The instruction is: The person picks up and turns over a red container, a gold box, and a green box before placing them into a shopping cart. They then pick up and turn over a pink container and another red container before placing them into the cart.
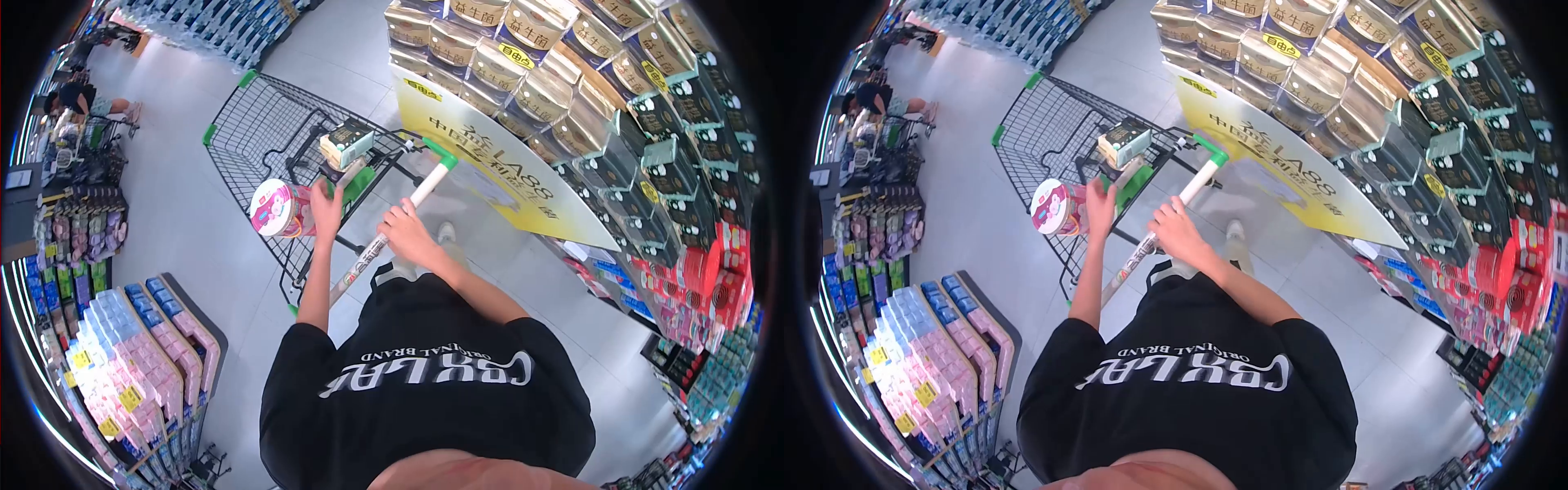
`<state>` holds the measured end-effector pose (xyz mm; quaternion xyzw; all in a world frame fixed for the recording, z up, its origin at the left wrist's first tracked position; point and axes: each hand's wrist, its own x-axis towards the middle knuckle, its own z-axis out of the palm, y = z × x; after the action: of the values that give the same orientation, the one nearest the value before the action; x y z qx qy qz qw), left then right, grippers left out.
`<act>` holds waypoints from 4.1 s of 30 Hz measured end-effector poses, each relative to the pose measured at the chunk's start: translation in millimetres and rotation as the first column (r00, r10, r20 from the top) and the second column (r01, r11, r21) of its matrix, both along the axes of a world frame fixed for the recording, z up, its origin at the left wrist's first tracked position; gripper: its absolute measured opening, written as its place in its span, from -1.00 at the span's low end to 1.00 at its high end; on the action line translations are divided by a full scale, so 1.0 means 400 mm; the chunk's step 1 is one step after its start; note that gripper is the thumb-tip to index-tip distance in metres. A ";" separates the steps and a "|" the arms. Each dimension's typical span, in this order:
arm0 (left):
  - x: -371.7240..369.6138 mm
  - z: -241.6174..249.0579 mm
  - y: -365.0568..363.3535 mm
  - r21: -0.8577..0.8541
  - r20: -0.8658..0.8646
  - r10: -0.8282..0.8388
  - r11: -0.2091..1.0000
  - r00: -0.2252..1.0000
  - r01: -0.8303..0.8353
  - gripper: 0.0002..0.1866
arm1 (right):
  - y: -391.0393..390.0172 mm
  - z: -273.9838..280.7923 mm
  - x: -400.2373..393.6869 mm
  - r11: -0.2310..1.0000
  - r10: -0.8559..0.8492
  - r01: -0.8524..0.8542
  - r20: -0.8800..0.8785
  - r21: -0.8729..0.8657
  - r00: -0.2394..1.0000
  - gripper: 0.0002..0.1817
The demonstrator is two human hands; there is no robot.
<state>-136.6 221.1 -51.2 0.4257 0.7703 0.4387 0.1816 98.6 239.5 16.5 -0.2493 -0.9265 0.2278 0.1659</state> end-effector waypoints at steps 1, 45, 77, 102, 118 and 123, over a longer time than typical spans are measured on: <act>-0.024 -0.014 0.067 -0.084 0.046 0.031 0.996 0.998 -0.027 -0.26 | 0.003 -0.002 -0.011 1.000 0.008 -0.008 -0.014 0.004 1.000 -0.85; -0.087 0.016 0.159 -0.266 -0.332 -0.585 0.811 0.740 0.521 -0.18 | 0.204 0.523 0.424 0.706 -0.699 0.707 -0.113 0.049 0.706 -0.13; 0.354 0.403 0.008 0.367 -0.523 -0.429 0.666 0.736 0.649 -0.30 | 0.144 0.188 0.040 0.083 -0.976 -0.612 -0.189 -0.786 0.110 -0.24; 0.082 0.287 -0.095 0.081 -0.187 -0.422 0.893 0.887 0.442 -0.48 | 0.618 0.591 0.633 0.659 -0.595 0.747 -0.667 -0.086 0.448 -0.25; -0.395 0.088 -0.184 -0.272 -0.271 0.296 0.889 0.916 -0.368 -0.05 | 0.273 0.329 0.183 0.786 -0.616 0.552 -0.437 -0.279 0.656 -0.67; -0.263 0.170 -0.306 -0.283 0.638 0.435 0.900 0.635 -0.333 -0.19 | -0.005 0.042 -0.056 0.937 -0.347 0.348 -0.130 -0.013 0.929 -0.53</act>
<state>-241.8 98.8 17.0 0.0448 0.7482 0.5385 0.3850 76.3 237.3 33.2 -0.3929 -0.8561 0.2061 0.2649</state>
